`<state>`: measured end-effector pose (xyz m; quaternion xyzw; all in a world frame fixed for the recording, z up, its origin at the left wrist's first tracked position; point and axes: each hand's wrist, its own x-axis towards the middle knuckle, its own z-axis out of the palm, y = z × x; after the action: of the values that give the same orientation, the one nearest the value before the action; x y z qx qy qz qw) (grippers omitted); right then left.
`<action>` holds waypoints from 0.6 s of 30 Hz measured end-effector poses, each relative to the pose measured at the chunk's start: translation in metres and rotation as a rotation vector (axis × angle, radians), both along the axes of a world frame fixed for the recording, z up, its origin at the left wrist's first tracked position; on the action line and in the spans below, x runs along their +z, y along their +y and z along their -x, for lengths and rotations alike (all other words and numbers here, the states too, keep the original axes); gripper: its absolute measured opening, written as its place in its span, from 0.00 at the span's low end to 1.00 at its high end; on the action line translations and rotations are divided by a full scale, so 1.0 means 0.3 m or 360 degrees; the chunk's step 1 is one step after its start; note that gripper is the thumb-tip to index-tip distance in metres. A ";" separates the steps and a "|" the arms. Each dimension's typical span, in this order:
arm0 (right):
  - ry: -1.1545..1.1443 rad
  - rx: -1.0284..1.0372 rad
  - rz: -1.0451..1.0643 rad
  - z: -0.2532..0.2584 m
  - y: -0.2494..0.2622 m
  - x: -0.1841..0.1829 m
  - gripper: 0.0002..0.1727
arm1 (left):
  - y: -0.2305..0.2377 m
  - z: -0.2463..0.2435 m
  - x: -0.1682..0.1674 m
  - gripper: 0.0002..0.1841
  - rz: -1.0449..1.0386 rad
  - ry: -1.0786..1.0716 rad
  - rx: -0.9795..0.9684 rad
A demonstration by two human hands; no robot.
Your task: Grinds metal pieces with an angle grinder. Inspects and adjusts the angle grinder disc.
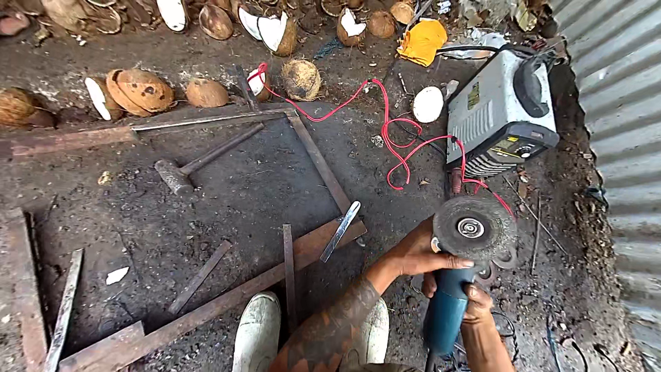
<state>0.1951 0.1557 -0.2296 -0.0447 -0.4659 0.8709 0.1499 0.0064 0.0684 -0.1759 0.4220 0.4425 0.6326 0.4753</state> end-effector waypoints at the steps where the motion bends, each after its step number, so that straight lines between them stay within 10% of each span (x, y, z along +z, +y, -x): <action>1: -0.0052 -0.0160 -0.0025 -0.019 0.000 -0.002 0.28 | -0.024 -0.012 -0.041 0.48 0.0154 0.0179 -0.0014; 5: -0.0094 -0.0548 -0.0193 -0.056 0.007 0.038 0.32 | -0.110 -0.126 -0.167 0.44 0.0264 -0.0296 -0.0248; 10: -0.0136 -0.0755 -0.0224 -0.082 -0.016 0.072 0.18 | -0.017 -0.233 -0.031 0.34 0.0174 -0.0464 0.0012; 18: -0.0665 -0.1014 -0.0338 -0.011 -0.072 0.078 0.43 | -0.029 -0.254 -0.083 0.24 0.0425 -0.0579 0.0163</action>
<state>0.1985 0.1342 -0.2061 -0.3475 -0.5367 0.6998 0.3185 0.0825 0.0597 -0.2008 0.2114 0.4502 0.6575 0.5660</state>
